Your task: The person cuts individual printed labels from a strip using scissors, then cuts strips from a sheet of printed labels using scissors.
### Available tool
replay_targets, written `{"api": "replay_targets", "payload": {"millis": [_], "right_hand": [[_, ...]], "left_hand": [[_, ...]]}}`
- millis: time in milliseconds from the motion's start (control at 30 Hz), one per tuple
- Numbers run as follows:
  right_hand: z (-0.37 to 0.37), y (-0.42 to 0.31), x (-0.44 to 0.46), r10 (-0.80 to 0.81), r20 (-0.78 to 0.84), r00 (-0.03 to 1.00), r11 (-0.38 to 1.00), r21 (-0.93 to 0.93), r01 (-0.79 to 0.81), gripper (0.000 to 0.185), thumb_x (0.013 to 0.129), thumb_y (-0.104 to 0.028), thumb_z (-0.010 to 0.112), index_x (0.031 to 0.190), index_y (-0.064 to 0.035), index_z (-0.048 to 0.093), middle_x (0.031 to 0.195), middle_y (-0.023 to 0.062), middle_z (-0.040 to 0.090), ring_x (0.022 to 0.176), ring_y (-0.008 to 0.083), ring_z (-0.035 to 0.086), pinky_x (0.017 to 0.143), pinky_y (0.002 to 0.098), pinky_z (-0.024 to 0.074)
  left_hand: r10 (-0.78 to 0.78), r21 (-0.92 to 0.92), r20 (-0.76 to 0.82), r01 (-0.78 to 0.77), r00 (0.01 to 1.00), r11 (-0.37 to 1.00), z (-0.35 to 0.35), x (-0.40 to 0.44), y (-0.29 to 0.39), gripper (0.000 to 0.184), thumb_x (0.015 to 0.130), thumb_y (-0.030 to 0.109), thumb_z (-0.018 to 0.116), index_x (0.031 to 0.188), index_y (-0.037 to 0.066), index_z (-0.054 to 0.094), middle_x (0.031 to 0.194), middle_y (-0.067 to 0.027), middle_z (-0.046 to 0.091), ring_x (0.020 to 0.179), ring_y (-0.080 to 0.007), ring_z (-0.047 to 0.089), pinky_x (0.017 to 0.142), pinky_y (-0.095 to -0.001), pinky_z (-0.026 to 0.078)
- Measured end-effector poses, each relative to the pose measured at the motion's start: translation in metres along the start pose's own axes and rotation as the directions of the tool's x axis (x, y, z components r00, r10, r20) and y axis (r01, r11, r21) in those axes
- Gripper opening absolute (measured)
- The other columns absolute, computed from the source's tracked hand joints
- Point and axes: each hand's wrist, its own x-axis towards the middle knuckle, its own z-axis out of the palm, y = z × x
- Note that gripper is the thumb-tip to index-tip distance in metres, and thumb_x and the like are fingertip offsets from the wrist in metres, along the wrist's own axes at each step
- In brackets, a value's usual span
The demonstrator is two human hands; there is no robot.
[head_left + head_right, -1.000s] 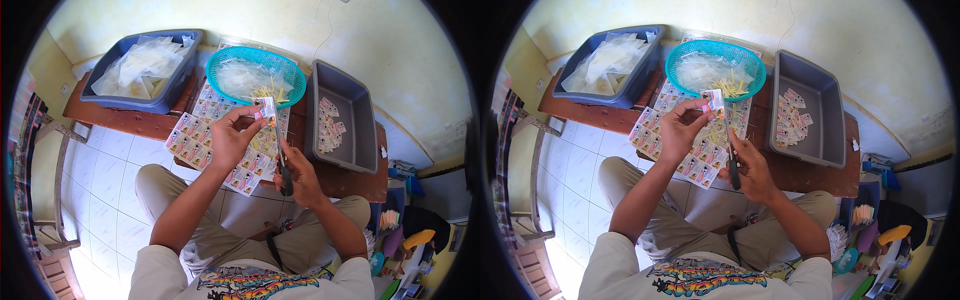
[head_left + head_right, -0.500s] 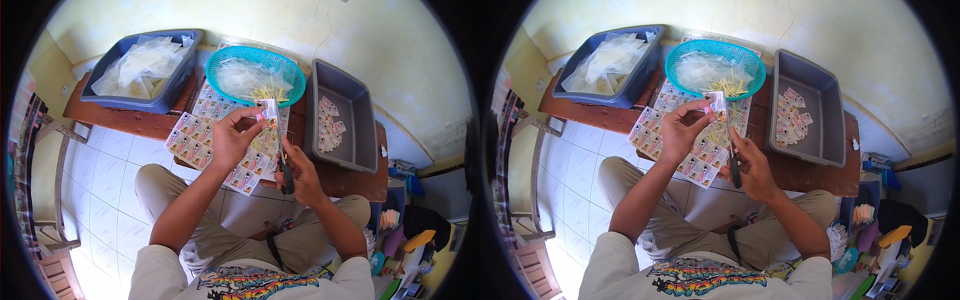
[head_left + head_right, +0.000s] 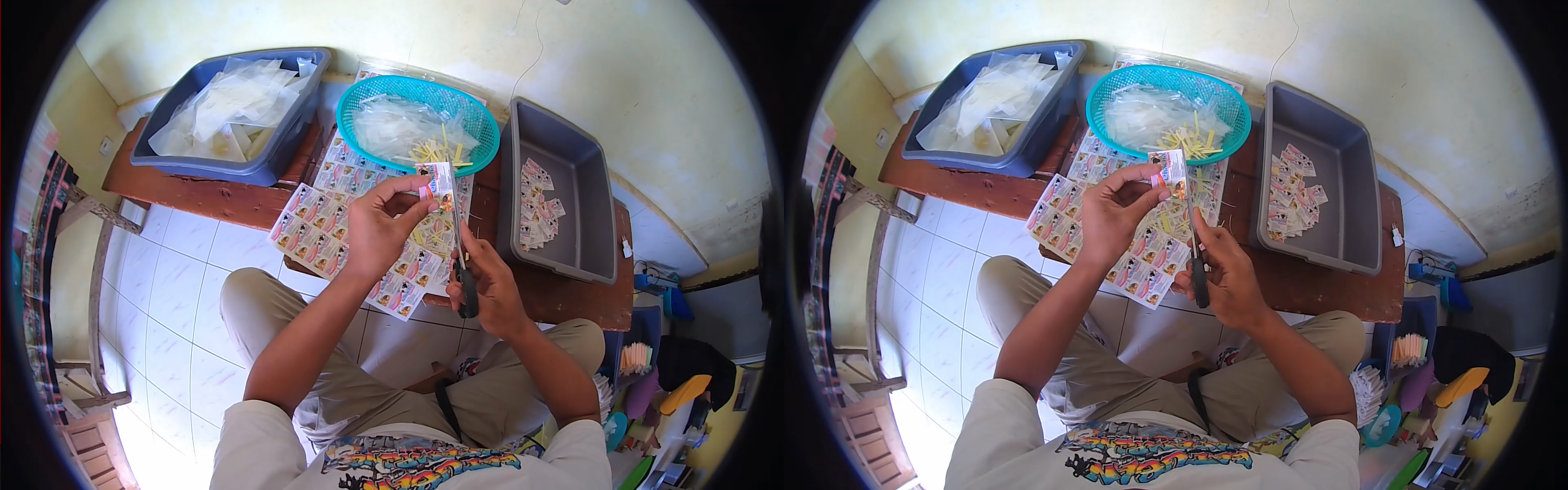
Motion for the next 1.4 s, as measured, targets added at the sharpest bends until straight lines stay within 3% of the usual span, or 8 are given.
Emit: {"api": "replay_targets", "payload": {"millis": [967,1400], "right_hand": [[0.0016,-0.0018,0.0012,0.011,-0.013,1.0,0.999,-0.041,-0.011,0.087,0.095,0.001,0.074,0.169,-0.0108,0.028,0.126,0.0065,0.045,0.091,0.0113,0.06,0.07,0.027,0.0601],[-0.0015,-0.0008,0.0056,0.016,-0.073,0.997,0.997,0.079,-0.01,0.085,0.095,0.006,0.074,0.167,-0.0121,0.033,0.123,0.0049,0.044,0.087,0.0084,0.062,0.071,0.0245,0.0635]], "left_hand": [[-0.009,0.001,0.001,0.009,1.0,1.0,0.0001,0.0007,-0.0027,0.034,0.09,-0.001,0.083,0.123,0.0,0.075,0.102,-0.0129,0.08,0.092,-0.0135,0.076,0.081,-0.0283,0.061],[0.01,-0.028,0.007,-0.01,1.0,1.0,-0.0008,-0.0007,-0.0003,0.031,0.091,-0.003,0.081,0.121,-0.001,0.074,0.103,-0.0123,0.079,0.092,-0.0135,0.075,0.081,-0.0279,0.061]]}}
